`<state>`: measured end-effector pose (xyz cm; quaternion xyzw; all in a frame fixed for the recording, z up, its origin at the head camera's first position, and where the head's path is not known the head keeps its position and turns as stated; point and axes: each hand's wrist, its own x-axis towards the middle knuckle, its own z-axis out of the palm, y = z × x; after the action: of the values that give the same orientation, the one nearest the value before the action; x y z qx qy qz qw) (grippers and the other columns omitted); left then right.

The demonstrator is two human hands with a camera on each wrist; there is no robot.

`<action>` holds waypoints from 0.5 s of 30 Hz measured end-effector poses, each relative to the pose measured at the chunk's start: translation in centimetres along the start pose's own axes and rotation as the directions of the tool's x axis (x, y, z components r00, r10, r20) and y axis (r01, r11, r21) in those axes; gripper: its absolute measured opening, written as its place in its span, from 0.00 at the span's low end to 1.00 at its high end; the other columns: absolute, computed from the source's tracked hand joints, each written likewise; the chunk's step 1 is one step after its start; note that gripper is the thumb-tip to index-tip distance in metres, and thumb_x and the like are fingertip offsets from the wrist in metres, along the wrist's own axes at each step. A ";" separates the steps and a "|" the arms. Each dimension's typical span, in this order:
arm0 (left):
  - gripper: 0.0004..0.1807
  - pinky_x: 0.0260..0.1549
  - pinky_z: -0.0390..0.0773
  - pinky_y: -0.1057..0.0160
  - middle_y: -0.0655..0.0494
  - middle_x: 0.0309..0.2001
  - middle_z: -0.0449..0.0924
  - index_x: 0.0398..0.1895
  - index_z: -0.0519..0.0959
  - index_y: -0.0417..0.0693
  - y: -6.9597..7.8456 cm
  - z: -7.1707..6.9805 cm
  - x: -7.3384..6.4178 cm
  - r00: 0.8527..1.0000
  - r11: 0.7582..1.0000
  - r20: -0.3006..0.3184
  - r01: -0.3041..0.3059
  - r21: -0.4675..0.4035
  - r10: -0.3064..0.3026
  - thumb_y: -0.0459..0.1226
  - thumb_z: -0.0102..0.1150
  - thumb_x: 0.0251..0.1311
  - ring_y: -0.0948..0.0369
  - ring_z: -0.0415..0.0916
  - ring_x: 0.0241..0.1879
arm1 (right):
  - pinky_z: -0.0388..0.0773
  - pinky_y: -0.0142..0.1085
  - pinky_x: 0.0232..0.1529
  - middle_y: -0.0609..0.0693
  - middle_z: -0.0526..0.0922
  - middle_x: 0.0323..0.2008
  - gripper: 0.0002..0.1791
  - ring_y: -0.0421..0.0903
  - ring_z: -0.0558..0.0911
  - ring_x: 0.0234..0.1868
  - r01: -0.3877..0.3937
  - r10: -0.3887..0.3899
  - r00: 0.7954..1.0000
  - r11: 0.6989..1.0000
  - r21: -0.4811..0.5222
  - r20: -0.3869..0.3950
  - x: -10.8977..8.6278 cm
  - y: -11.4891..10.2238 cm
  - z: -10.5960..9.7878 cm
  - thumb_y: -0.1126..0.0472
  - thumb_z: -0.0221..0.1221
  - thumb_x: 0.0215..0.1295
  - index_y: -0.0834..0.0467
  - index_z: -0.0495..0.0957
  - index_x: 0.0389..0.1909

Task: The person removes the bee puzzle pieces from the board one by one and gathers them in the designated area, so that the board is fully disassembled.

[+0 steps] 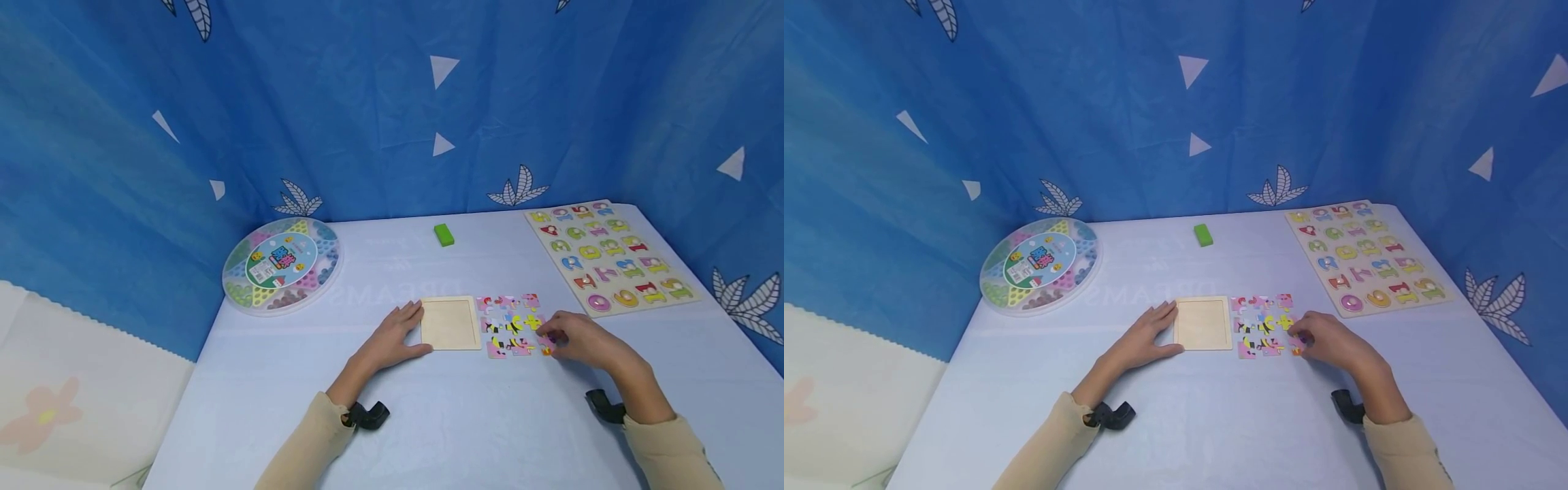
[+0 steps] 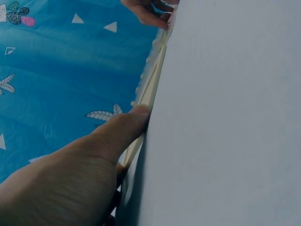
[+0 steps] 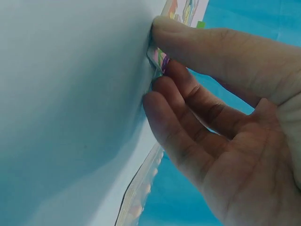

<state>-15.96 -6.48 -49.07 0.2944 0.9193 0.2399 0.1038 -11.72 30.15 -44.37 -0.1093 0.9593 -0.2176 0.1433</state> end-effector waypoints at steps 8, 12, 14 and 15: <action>0.47 0.76 0.49 0.52 0.51 0.78 0.50 0.75 0.55 0.42 -0.1 0.1 0.1 1.000 1.000 -0.005 -0.004 0.016 0.004 0.57 0.59 0.61 0.54 0.46 0.78 | 0.82 0.42 0.41 0.49 0.79 0.35 0.20 0.46 0.75 0.37 -0.037 0.037 0.999 0.999 0.019 0.009 -0.1 0.0 0.0 0.66 0.74 0.45 0.61 0.83 0.43; 0.47 0.76 0.49 0.52 0.51 0.78 0.49 0.75 0.54 0.41 -0.1 0.2 0.1 1.000 1.000 -0.003 -0.006 0.020 0.006 0.57 0.59 0.61 0.54 0.46 0.78 | 0.81 0.41 0.40 0.49 0.79 0.35 0.20 0.46 0.74 0.37 -0.044 0.044 0.999 0.999 0.029 0.013 -0.1 0.0 0.1 0.66 0.74 0.46 0.60 0.83 0.43; 0.47 0.76 0.49 0.52 0.51 0.78 0.49 0.75 0.54 0.41 -0.1 0.2 0.0 1.000 1.000 -0.001 -0.008 0.021 0.008 0.57 0.59 0.61 0.54 0.46 0.78 | 0.81 0.41 0.40 0.49 0.79 0.35 0.20 0.46 0.74 0.37 -0.044 0.043 0.999 0.999 0.031 0.013 -0.1 0.0 0.1 0.66 0.74 0.46 0.60 0.82 0.43; 0.47 0.76 0.49 0.52 0.51 0.78 0.49 0.75 0.54 0.42 -0.2 0.2 0.0 1.000 1.000 0.000 -0.008 0.020 0.008 0.57 0.59 0.61 0.54 0.46 0.78 | 0.81 0.41 0.40 0.49 0.79 0.35 0.20 0.46 0.74 0.37 -0.044 0.043 0.999 0.999 0.032 0.014 -0.2 -0.1 0.1 0.66 0.74 0.46 0.60 0.82 0.43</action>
<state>-15.97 -6.48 -49.35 0.2990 0.9204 0.2311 0.0999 -11.51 30.08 -44.42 -0.0874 0.9568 -0.2291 0.1561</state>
